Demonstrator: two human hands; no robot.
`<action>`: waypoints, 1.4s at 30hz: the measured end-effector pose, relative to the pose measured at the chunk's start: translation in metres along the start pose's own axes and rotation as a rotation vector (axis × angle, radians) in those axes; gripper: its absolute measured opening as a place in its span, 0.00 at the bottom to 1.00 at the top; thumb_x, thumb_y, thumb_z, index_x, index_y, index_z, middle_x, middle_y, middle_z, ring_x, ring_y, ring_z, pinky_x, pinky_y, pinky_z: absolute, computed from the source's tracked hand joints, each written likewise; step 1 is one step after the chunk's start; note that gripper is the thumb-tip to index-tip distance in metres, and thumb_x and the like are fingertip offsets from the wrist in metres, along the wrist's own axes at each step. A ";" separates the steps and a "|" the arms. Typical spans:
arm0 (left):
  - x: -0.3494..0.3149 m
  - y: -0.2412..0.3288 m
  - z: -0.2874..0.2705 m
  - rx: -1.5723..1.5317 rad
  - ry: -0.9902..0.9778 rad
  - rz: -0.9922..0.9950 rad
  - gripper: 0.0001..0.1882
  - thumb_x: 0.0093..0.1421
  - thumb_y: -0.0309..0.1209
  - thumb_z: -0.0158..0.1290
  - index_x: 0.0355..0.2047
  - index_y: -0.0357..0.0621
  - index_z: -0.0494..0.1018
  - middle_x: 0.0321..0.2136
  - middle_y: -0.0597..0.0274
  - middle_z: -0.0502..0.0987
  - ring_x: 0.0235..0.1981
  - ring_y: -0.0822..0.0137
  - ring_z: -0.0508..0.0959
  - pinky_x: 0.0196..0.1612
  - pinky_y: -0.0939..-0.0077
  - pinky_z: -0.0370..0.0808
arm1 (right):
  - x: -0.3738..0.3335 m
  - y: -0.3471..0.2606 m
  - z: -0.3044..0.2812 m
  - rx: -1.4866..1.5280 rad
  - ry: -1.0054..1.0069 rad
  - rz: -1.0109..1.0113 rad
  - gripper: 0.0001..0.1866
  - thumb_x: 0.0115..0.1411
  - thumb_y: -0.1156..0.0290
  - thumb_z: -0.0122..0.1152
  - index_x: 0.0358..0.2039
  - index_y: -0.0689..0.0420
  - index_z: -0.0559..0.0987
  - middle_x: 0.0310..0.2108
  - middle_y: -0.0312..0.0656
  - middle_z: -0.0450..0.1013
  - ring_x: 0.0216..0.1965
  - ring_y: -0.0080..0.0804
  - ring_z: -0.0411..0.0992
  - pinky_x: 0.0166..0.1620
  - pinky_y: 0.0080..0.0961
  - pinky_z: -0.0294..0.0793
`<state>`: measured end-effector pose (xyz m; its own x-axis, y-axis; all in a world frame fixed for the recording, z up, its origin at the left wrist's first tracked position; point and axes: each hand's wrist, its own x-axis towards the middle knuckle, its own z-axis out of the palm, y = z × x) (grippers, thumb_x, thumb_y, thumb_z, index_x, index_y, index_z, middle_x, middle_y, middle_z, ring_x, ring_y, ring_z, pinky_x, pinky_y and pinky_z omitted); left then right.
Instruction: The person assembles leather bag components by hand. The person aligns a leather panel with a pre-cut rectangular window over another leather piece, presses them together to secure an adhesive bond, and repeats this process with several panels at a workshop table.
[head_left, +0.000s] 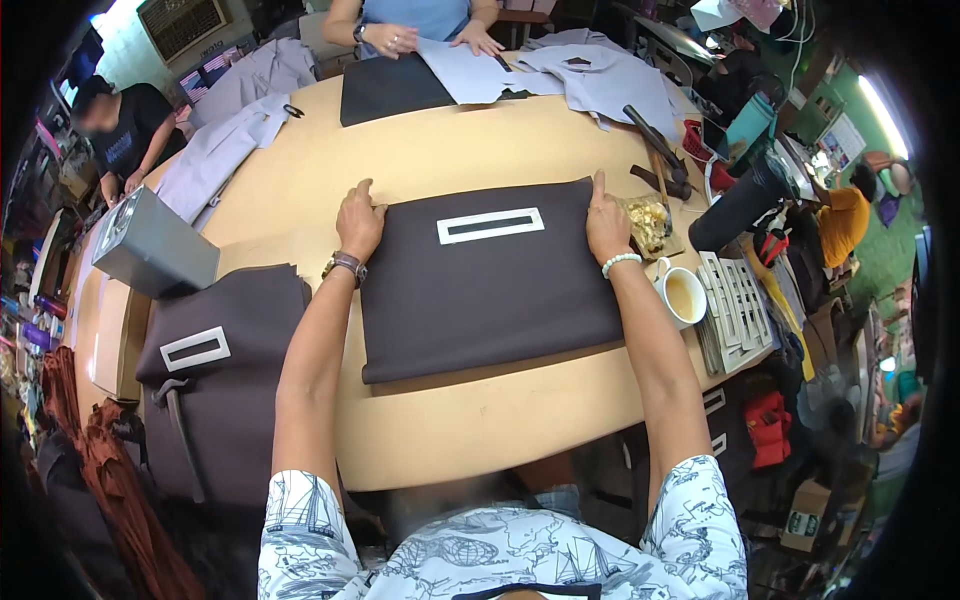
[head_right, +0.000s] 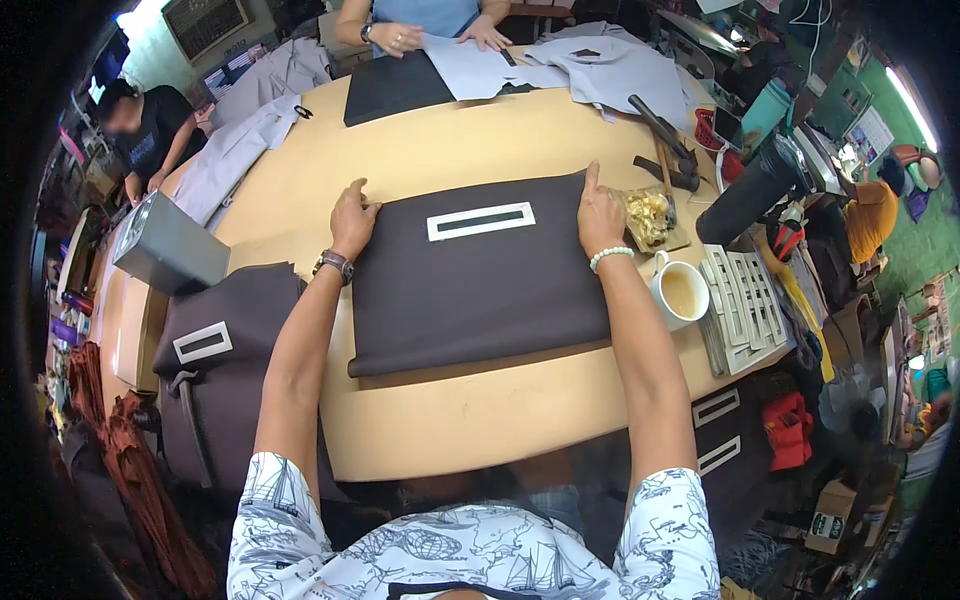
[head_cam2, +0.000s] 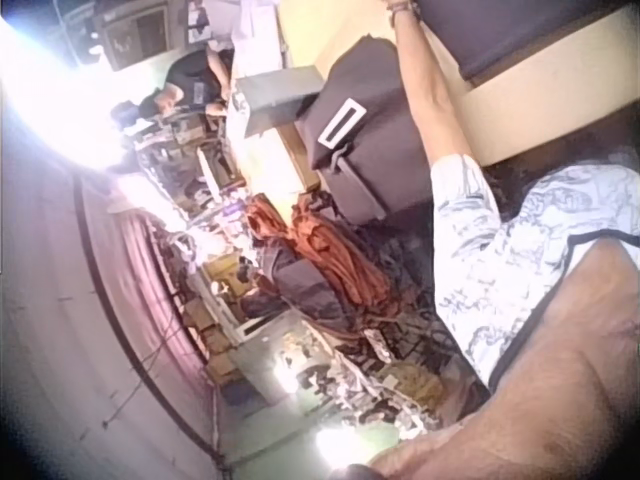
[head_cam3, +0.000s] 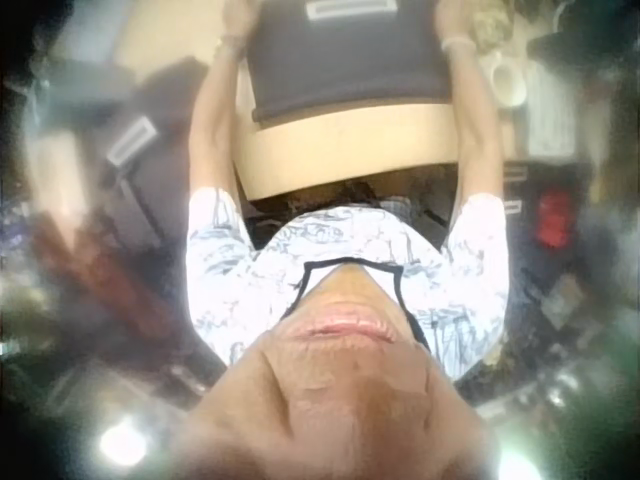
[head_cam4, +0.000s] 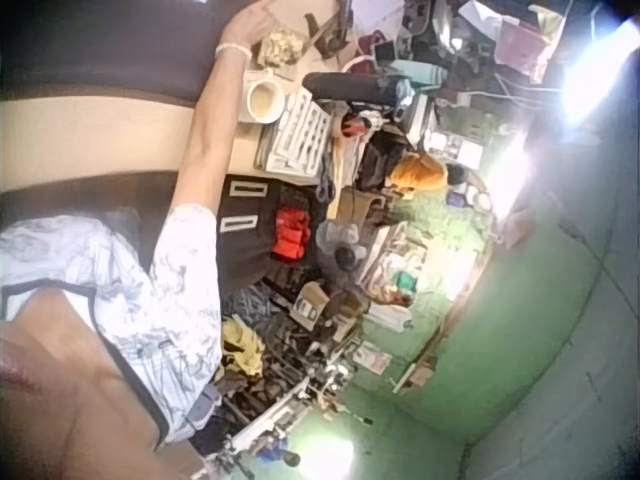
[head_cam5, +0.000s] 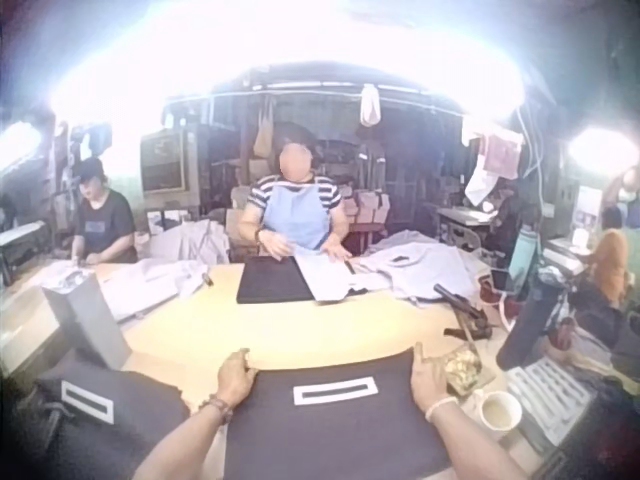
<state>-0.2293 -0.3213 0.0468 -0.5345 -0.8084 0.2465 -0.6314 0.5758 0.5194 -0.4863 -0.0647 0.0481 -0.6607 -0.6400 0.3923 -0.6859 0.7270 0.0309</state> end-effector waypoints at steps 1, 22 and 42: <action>-0.005 0.003 -0.001 0.060 0.085 0.065 0.21 0.50 0.29 0.56 0.45 0.41 0.68 0.40 0.52 0.74 0.43 0.54 0.73 0.43 0.63 0.71 | -0.003 -0.003 -0.007 0.026 0.027 0.000 0.30 0.53 0.77 0.49 0.58 0.62 0.57 0.35 0.51 0.72 0.36 0.43 0.72 0.38 0.35 0.72; -0.284 0.022 -0.064 0.263 -0.398 0.335 0.34 0.63 0.48 0.36 0.59 0.31 0.49 0.62 0.44 0.47 0.64 0.51 0.47 0.62 0.51 0.47 | -0.249 -0.036 -0.084 0.345 -0.131 0.002 0.36 0.62 0.52 0.40 0.62 0.63 0.48 0.61 0.48 0.55 0.59 0.39 0.58 0.59 0.62 0.40; -0.278 0.025 -0.105 0.233 0.156 0.393 0.12 0.50 0.21 0.52 0.37 0.42 0.76 0.35 0.55 0.75 0.33 0.59 0.75 0.36 0.71 0.72 | -0.213 0.027 -0.091 0.861 0.226 0.525 0.29 0.50 0.80 0.57 0.53 0.61 0.59 0.25 0.46 0.71 0.27 0.34 0.71 0.34 0.31 0.70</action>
<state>-0.0371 -0.0947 0.0775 -0.6785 -0.5228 0.5160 -0.5172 0.8389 0.1699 -0.3366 0.1142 0.0486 -0.9282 -0.1667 0.3326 -0.3721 0.4200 -0.8277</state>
